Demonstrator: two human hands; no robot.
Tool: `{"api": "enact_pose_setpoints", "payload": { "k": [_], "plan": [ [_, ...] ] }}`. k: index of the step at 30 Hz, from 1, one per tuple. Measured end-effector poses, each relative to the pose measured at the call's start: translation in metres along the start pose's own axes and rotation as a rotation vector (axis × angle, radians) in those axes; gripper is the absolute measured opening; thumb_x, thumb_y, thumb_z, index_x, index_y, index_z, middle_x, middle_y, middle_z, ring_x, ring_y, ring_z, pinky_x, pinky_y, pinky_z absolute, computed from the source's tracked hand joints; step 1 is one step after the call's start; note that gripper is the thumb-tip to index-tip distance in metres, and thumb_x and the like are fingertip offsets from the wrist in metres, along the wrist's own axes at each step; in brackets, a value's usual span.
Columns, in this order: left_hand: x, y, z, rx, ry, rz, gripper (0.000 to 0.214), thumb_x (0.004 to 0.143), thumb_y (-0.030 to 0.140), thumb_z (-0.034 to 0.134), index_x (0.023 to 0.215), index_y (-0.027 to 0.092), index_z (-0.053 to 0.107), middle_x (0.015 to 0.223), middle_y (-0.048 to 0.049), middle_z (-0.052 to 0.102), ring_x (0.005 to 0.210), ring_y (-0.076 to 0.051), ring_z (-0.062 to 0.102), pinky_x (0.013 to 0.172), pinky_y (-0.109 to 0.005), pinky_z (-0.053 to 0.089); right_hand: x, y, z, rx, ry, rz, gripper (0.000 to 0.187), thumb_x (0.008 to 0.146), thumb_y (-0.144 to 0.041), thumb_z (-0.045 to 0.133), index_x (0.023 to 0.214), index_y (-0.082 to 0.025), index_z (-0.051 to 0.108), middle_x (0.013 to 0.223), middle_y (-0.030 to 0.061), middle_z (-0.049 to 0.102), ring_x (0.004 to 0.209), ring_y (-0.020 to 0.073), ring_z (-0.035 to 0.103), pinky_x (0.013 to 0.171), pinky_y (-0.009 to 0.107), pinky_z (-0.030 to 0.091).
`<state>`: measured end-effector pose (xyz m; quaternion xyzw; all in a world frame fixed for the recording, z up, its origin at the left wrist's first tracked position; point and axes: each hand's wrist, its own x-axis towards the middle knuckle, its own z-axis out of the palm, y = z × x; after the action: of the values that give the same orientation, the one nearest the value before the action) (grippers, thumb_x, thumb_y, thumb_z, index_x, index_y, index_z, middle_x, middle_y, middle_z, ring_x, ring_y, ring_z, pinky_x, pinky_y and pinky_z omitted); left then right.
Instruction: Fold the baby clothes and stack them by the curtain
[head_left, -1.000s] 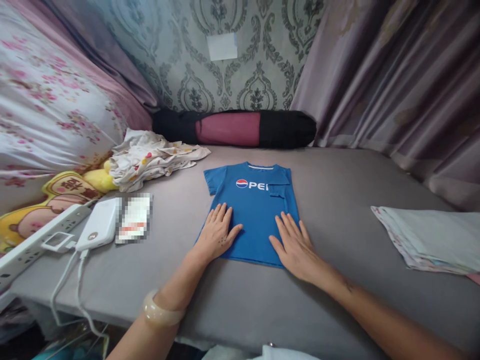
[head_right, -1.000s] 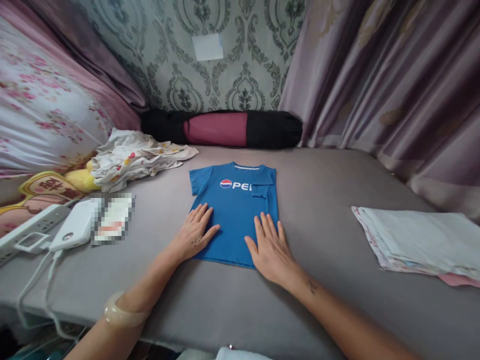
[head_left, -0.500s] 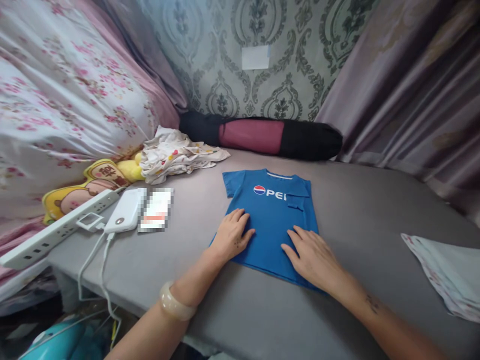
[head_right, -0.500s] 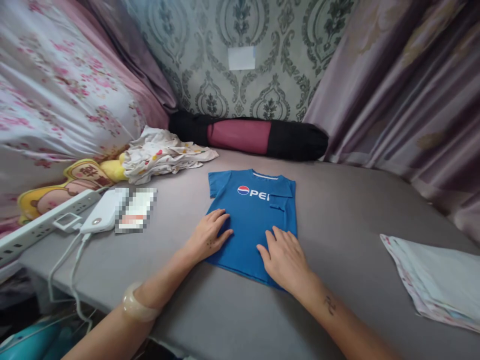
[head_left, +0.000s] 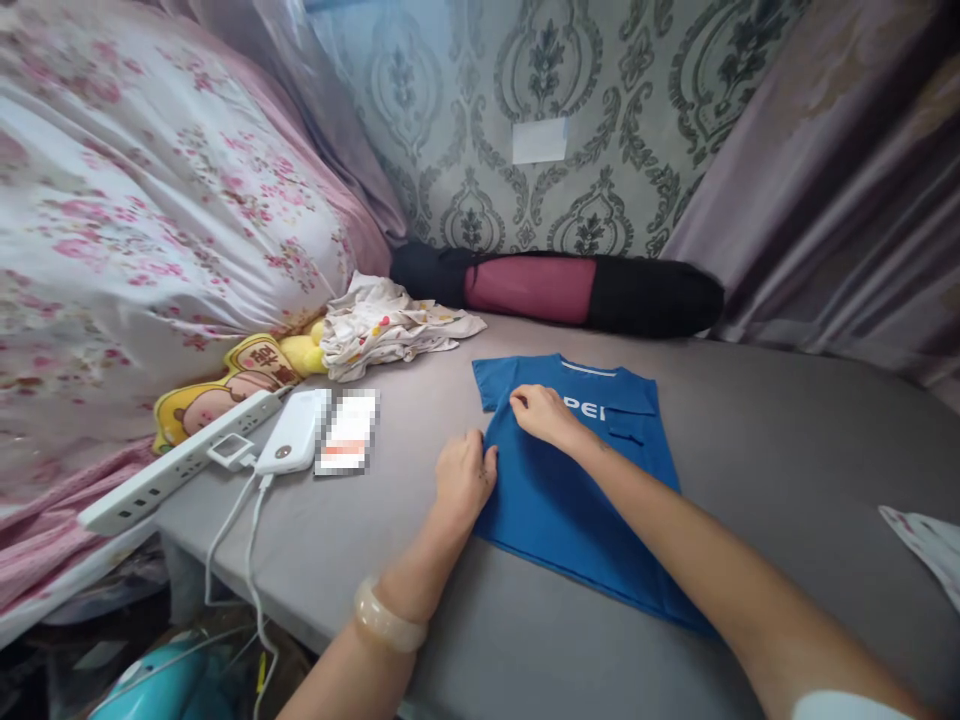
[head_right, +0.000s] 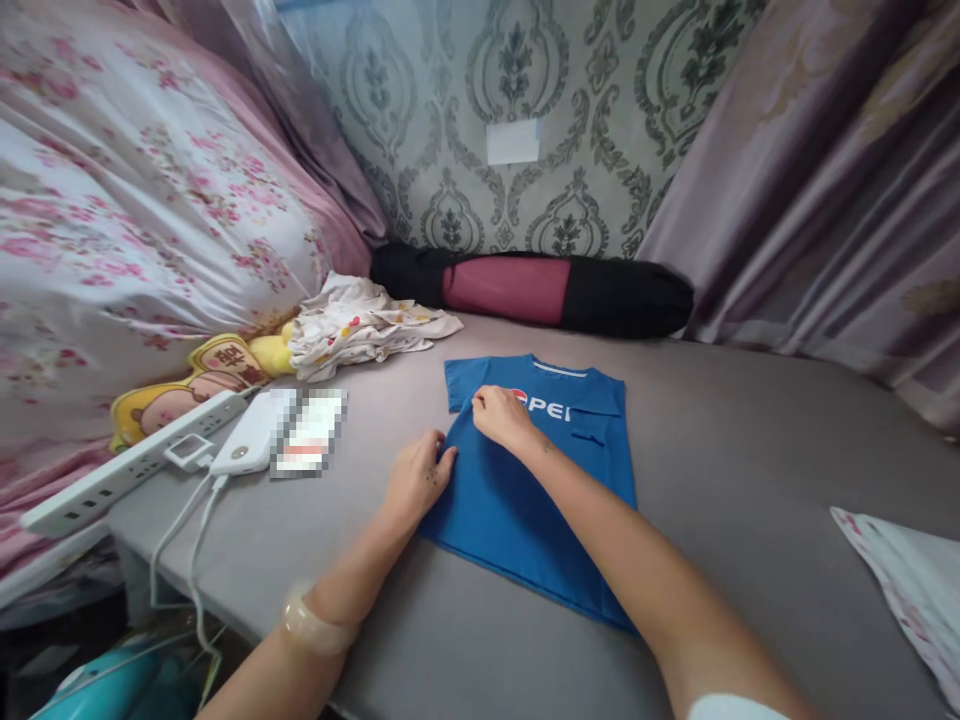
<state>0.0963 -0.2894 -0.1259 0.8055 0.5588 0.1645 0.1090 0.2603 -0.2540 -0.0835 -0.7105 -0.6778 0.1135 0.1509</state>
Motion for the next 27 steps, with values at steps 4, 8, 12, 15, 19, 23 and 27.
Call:
{"api": "enact_pose_setpoints", "payload": {
  "k": [4, 8, 12, 15, 19, 23, 27],
  "plan": [
    [0.003, 0.000, 0.000, -0.063, -0.038, -0.068, 0.021, 0.095, 0.032, 0.047, 0.104, 0.017, 0.059, 0.095, -0.0112, 0.071, 0.091, -0.024, 0.066, 0.073, -0.032, 0.044, 0.033, -0.022, 0.010, -0.011, 0.007, 0.031, 0.032, 0.094, -0.021, 0.041, 0.110, -0.019, 0.068, 0.116, 0.0083, 0.070, 0.112, 0.0199, 0.061, 0.090, 0.024, 0.041],
    [0.006, 0.001, -0.001, -0.107, -0.063, -0.143, 0.024, 0.095, 0.036, 0.045, 0.103, 0.019, 0.061, 0.092, -0.0101, 0.072, 0.090, -0.025, 0.067, 0.069, -0.031, 0.042, 0.055, -0.040, 0.024, -0.039, -0.038, 0.101, 0.031, 0.094, -0.024, 0.045, 0.117, -0.016, 0.065, 0.121, 0.0131, 0.066, 0.115, 0.0230, 0.060, 0.092, 0.027, 0.043],
    [0.009, 0.000, -0.003, -0.155, -0.073, -0.186, 0.024, 0.095, 0.036, 0.045, 0.100, 0.021, 0.063, 0.088, -0.0088, 0.072, 0.086, -0.023, 0.068, 0.065, -0.029, 0.039, 0.069, -0.050, 0.038, -0.062, -0.040, 0.161, 0.034, 0.092, -0.023, 0.049, 0.121, -0.011, 0.062, 0.129, 0.0198, 0.058, 0.114, 0.0272, 0.060, 0.091, 0.031, 0.046],
    [0.010, -0.001, -0.003, -0.177, -0.077, -0.197, 0.024, 0.094, 0.036, 0.045, 0.098, 0.022, 0.064, 0.086, -0.0080, 0.072, 0.082, -0.022, 0.067, 0.062, -0.028, 0.037, 0.075, -0.053, 0.044, -0.070, -0.034, 0.186, 0.034, 0.090, -0.013, 0.048, 0.120, -0.009, 0.062, 0.129, 0.0218, 0.056, 0.112, 0.0263, 0.061, 0.091, 0.032, 0.047],
    [0.011, -0.001, -0.004, -0.200, -0.078, -0.207, 0.022, 0.092, 0.031, 0.046, 0.096, 0.022, 0.065, 0.083, -0.0071, 0.072, 0.078, -0.021, 0.066, 0.060, -0.027, 0.036, 0.078, -0.056, 0.046, -0.041, -0.018, 0.188, 0.036, 0.087, -0.001, 0.043, 0.114, -0.008, 0.066, 0.127, 0.0227, 0.057, 0.112, 0.0261, 0.061, 0.095, 0.033, 0.046],
    [0.011, 0.002, -0.009, -0.224, -0.104, -0.250, 0.020, 0.085, 0.027, 0.048, 0.092, 0.023, 0.067, 0.080, -0.0066, 0.071, 0.075, -0.021, 0.065, 0.059, -0.027, 0.035, 0.082, -0.049, 0.044, 0.057, 0.022, 0.220, 0.032, 0.085, -0.002, 0.048, 0.109, -0.010, 0.068, 0.121, 0.0222, 0.063, 0.112, 0.0270, 0.062, 0.094, 0.034, 0.048],
    [0.013, 0.002, -0.015, -0.269, -0.127, -0.249, 0.019, 0.082, 0.027, 0.049, 0.086, 0.022, 0.067, 0.074, -0.0051, 0.068, 0.072, -0.020, 0.063, 0.058, -0.027, 0.035, 0.089, -0.029, 0.040, 0.231, 0.081, 0.291, 0.019, 0.085, -0.011, 0.053, 0.092, -0.013, 0.071, 0.100, 0.0173, 0.072, 0.095, 0.0247, 0.070, 0.080, 0.028, 0.053]
  ]
}}
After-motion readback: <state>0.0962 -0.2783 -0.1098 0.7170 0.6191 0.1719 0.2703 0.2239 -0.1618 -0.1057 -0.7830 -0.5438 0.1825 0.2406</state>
